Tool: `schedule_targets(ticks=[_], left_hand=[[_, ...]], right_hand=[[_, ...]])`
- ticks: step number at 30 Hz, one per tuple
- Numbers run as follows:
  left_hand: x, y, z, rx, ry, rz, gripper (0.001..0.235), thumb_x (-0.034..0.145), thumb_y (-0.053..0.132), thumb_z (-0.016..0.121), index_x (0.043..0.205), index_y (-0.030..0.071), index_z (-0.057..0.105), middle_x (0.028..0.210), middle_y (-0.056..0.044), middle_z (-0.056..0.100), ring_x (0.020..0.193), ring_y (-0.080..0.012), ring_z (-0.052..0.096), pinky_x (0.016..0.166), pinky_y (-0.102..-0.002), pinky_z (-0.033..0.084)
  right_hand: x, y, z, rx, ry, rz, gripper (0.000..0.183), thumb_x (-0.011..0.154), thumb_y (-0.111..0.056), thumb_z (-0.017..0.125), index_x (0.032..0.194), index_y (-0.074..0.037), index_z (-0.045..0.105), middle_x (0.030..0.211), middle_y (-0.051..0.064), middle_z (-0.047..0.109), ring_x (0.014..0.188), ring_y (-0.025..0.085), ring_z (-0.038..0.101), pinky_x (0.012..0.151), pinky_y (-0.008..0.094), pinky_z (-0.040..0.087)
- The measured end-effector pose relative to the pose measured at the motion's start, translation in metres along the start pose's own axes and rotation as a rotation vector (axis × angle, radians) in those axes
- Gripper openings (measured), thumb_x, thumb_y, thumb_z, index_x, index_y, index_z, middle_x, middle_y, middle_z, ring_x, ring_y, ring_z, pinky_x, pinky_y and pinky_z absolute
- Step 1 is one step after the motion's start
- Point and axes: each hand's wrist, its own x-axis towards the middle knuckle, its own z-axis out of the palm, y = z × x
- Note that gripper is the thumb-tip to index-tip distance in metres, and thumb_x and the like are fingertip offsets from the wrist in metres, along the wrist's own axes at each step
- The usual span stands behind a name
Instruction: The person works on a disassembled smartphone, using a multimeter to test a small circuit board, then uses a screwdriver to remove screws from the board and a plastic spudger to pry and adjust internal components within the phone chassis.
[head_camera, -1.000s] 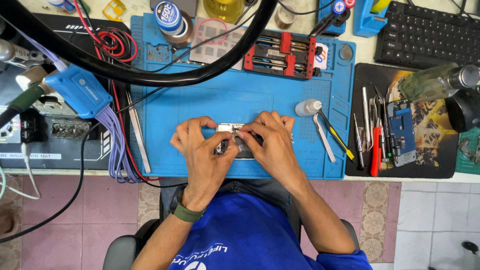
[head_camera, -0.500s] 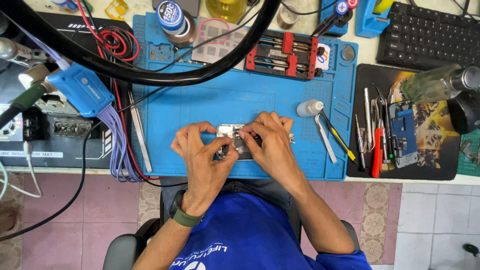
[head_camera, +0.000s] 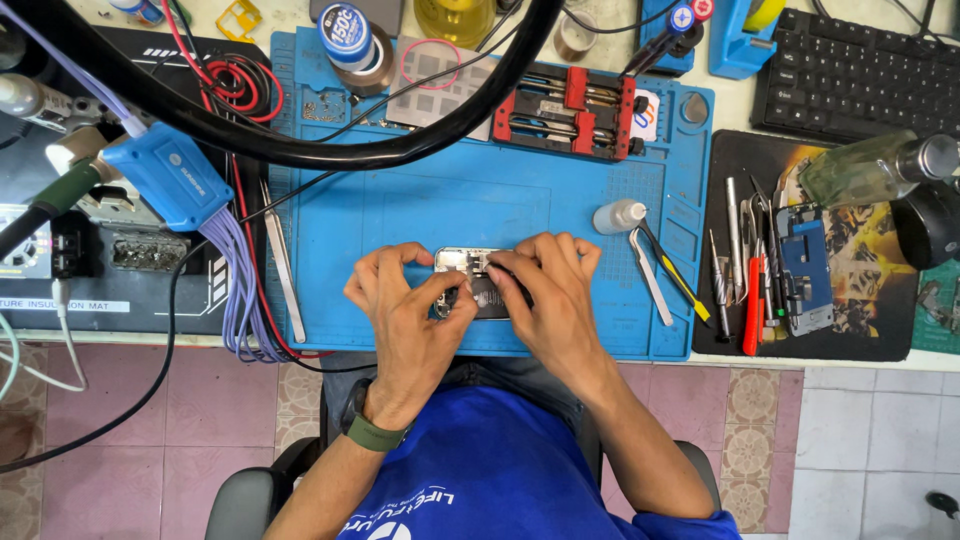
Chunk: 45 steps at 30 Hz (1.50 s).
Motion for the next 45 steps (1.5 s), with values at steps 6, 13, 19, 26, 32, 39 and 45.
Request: schedule_targets(ticks=[6, 13, 19, 26, 32, 39, 45], left_hand=[[-0.001, -0.001, 0.001, -0.005, -0.004, -0.001, 0.017, 0.075, 0.016, 0.083, 0.091, 0.013, 0.079, 0.116, -0.005, 0.058, 0.118, -0.0292, 0.045, 0.101, -0.048, 0.029], [-0.006, 0.000, 0.002, 0.006, 0.002, 0.010, 0.017, 0.073, 0.014, 0.084, 0.089, 0.011, 0.078, 0.114, -0.007, 0.057, 0.118, -0.0300, 0.046, 0.101, -0.048, 0.029], [-0.012, 0.001, 0.002, -0.010, -0.003, 0.013, 0.019, 0.073, 0.015, 0.083, 0.091, 0.011, 0.079, 0.115, -0.007, 0.056, 0.119, -0.0301, 0.045, 0.101, -0.049, 0.030], [-0.016, -0.002, 0.006, -0.003, 0.022, 0.001, 0.019, 0.074, 0.016, 0.085, 0.091, 0.011, 0.079, 0.116, -0.007, 0.055, 0.119, -0.0294, 0.045, 0.101, -0.048, 0.030], [-0.013, -0.001, 0.005, 0.006, 0.036, -0.008, 0.019, 0.073, 0.016, 0.085, 0.090, 0.011, 0.079, 0.116, -0.007, 0.055, 0.120, -0.0306, 0.044, 0.102, -0.049, 0.030], [0.001, -0.001, -0.012, 0.087, 0.055, 0.005, 0.014, 0.078, 0.016, 0.082, 0.091, 0.012, 0.079, 0.117, -0.009, 0.055, 0.120, -0.0321, 0.044, 0.103, -0.051, 0.029], [0.015, 0.013, -0.003, 0.248, -0.087, 0.038, 0.030, 0.087, 0.038, 0.082, 0.077, 0.010, 0.073, 0.110, -0.011, 0.054, 0.112, -0.0328, 0.045, 0.098, -0.056, 0.026]], right_hand=[[-0.024, -0.003, 0.001, -0.108, -0.028, -0.059, 0.028, 0.087, -0.015, 0.080, 0.114, -0.009, 0.075, 0.096, 0.003, 0.060, 0.093, 0.021, 0.055, 0.090, 0.046, 0.031], [-0.032, -0.004, 0.009, -0.133, 0.034, -0.060, 0.028, 0.088, -0.015, 0.080, 0.116, -0.010, 0.076, 0.093, 0.001, 0.059, 0.094, 0.019, 0.055, 0.087, 0.044, 0.029], [-0.032, -0.004, 0.008, -0.127, 0.023, -0.046, 0.028, 0.089, -0.015, 0.080, 0.116, -0.012, 0.076, 0.093, 0.000, 0.059, 0.093, 0.018, 0.054, 0.087, 0.044, 0.028], [-0.031, -0.004, 0.008, -0.139, -0.026, -0.027, 0.033, 0.091, -0.017, 0.076, 0.123, -0.013, 0.074, 0.092, 0.000, 0.057, 0.091, 0.018, 0.053, 0.087, 0.044, 0.028], [-0.028, -0.005, 0.007, -0.148, -0.054, -0.030, 0.036, 0.090, -0.015, 0.075, 0.126, -0.011, 0.074, 0.093, 0.003, 0.056, 0.092, 0.018, 0.053, 0.088, 0.044, 0.028], [-0.028, -0.005, 0.008, -0.143, -0.054, -0.013, 0.034, 0.091, -0.016, 0.076, 0.124, -0.010, 0.074, 0.092, 0.004, 0.055, 0.090, 0.018, 0.052, 0.087, 0.044, 0.028], [-0.029, -0.002, 0.012, -0.149, -0.032, -0.012, 0.028, 0.092, -0.017, 0.076, 0.119, -0.010, 0.074, 0.094, 0.003, 0.056, 0.091, 0.019, 0.052, 0.089, 0.045, 0.029]])
